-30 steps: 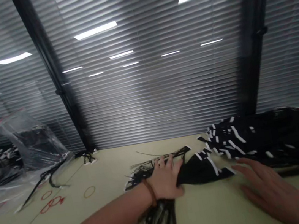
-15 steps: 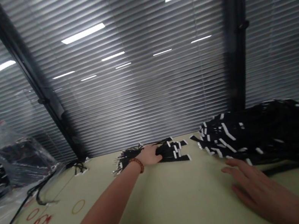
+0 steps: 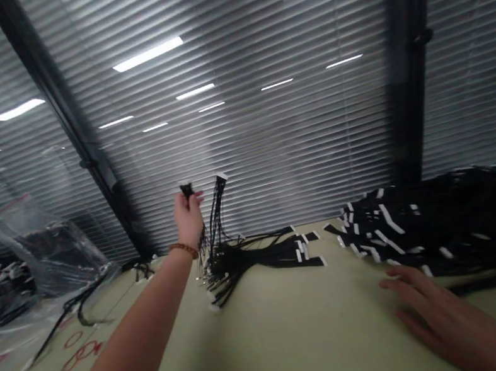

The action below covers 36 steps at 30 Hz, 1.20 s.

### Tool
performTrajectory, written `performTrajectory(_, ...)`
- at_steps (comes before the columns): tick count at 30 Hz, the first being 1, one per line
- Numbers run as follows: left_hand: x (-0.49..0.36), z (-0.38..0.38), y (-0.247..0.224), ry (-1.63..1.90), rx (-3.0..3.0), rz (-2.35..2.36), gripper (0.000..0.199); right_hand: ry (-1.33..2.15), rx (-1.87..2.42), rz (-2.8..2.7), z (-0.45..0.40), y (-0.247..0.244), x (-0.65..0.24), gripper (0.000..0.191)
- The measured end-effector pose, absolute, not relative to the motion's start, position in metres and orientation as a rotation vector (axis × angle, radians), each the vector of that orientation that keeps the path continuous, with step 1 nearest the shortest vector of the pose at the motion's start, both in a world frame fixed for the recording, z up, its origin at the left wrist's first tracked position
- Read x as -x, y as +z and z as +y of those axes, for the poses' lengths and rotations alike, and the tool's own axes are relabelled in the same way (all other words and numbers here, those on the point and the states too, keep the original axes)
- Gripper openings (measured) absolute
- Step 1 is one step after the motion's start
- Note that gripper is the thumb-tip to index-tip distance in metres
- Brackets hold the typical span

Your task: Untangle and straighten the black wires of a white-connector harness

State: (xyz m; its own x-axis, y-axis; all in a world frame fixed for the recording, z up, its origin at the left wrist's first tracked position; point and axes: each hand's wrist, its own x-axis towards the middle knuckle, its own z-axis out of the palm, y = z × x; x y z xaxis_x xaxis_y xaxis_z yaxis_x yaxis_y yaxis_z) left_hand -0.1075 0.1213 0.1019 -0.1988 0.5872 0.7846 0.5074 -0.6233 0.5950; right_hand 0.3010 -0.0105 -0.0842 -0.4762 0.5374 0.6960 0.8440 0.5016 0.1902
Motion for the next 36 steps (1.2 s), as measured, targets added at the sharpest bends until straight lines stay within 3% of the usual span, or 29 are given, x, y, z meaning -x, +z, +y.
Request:
performTrajectory(4, 0.129, 0.087, 0.138, 2.145, -1.844, 1.245, 0.029, -0.656, 1.075, -2.182, -0.007, -0.086, -0.305, 0.031)
performTrajectory(11, 0.081, 0.019, 0.150, 1.961, -2.119, 1.201, 0.013, -0.520, 0.897, -2.190, -0.014, -0.065, -0.290, 0.027)
performTrajectory(17, 0.028, -0.030, 0.157, 1.794, -2.396, 1.132, 0.005, -0.125, 0.670, -2.018, -0.023, 0.044, -0.203, 0.030)
performTrajectory(20, 0.010, -0.038, 0.161, 1.798, -2.395, 0.982, 0.007, 0.251, 0.503, -1.987, -0.022, 0.107, -0.152, 0.048)
performTrajectory(22, 0.004, -0.041, 0.160, 1.848, -2.369, 0.946, 0.013, 0.556, 0.390, -2.084, -0.022, 0.134, -0.133, 0.031)
performTrajectory(26, 0.001, -0.044, 0.130, 1.684, -2.425, 1.028, 0.022, 0.973, 0.319, -1.905, -0.020, 0.153, -0.152, 0.022)
performTrajectory(30, 0.001, -0.037, 0.059, 0.766, -2.743, 0.917, 0.006, 1.063, 0.255, -1.470, -0.016, 0.157, -0.212, 0.014)
performTrajectory(33, 0.007, -0.010, 0.010, 0.426, -2.782, 1.033, 0.009, 1.092, 0.228, -1.256, -0.015, 0.162, -0.244, 0.028)
performTrajectory(36, 0.015, 0.032, -0.008, 0.365, -2.746, 1.281, 0.016, 1.110, 0.197, -1.147, -0.018, 0.166, -0.257, 0.039)
